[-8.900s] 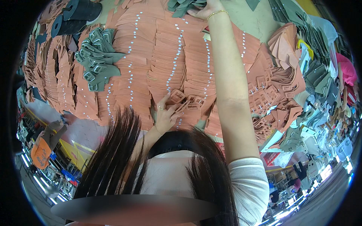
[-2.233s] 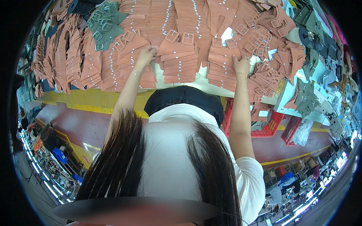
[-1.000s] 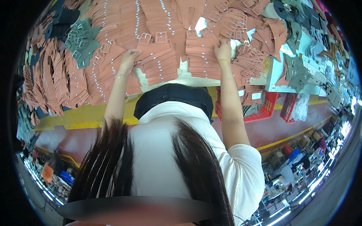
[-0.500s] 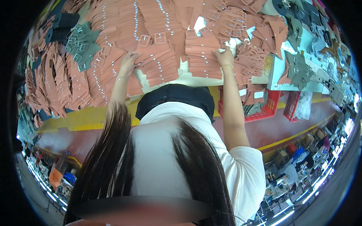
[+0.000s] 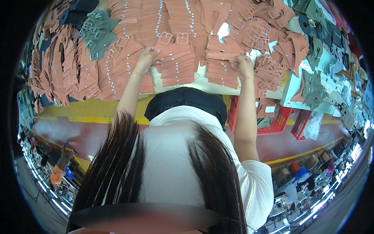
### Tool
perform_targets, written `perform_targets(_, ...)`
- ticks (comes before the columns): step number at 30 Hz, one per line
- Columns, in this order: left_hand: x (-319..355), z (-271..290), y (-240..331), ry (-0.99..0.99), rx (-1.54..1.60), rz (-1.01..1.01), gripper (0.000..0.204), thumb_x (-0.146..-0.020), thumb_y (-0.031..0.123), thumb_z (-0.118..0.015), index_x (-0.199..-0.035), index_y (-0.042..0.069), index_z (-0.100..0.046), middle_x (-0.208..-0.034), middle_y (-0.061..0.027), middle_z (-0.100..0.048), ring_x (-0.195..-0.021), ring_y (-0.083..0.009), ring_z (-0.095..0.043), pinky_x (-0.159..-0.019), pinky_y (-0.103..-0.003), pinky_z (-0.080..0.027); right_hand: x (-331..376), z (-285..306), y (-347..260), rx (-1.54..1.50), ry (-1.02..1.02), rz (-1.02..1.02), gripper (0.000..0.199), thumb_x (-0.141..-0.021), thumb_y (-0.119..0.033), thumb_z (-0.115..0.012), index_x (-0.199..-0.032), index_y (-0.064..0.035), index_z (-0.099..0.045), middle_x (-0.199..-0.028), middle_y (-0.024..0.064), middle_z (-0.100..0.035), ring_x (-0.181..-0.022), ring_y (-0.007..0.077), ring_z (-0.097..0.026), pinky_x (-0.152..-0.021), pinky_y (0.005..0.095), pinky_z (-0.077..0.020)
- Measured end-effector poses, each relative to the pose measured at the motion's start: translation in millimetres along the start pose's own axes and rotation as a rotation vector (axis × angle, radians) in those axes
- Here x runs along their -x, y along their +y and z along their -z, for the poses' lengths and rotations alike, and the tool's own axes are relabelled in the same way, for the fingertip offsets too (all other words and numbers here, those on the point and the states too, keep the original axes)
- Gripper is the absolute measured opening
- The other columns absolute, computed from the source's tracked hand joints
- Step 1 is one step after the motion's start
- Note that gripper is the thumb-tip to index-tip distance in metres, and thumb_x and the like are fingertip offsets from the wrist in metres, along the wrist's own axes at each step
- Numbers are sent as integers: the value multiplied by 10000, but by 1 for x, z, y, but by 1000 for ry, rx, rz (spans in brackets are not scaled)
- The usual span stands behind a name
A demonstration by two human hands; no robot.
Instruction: The person sorts and stacks pink fabric pieces with white dots on a table. She repeatedly picks up pieces, aligns them, and places them into neat piles, occasionally moving other items aside to reach the work.
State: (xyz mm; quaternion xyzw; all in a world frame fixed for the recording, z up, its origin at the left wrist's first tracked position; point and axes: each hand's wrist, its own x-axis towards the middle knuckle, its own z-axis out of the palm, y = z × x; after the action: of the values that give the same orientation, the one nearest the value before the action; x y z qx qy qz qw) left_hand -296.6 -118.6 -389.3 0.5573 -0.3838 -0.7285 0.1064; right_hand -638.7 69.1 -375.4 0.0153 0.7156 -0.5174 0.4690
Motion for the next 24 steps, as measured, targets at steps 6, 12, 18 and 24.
perform_targets(6, 49, 17, 30, -99, 44, -48, 253, -903, 175, -586, -1087, 12, -527, -962, -96, -635, -717, -172, -661, -611, -241, -510, 32, 4, -37, 367, 46, 231, 185, -752, -90, -564, -630, -74, -424, -595, -11, -461, -553, 74, -371, -543, 216, -395)
perform_targets(12, 103, 55, 42, -60, 51, 25, 162, -886, 113, -570, -1015, 18, -548, -899, -51, -595, -745, -136, -621, -633, -264, -540, 84, -37, -84, 692, -254, 403, 165, -795, -31, -553, -732, -62, -404, -668, -36, -397, -641, 55, -449, -663, 263, -500)
perform_targets(18, 125, 77, 22, 73, 18, 47, 117, -879, 98, -565, -972, 29, -549, -886, -28, -561, -763, -134, -605, -617, -272, -559, 96, -113, -59, 167, -557, 204, 339, -877, -11, -549, -1200, -6, -450, -956, 67, -608, -853, 145, -626, -736, 271, -549)
perform_targets(24, 133, 85, -7, 40, 67, 178, 229, -884, 135, -572, -1068, 13, -509, -954, -64, -599, -705, -174, -660, -575, -253, -532, 31, -168, 28, 395, -463, 102, 340, -880, -42, -560, -1200, 18, -463, -961, 92, -640, -814, 170, -661, -659, 266, -536)
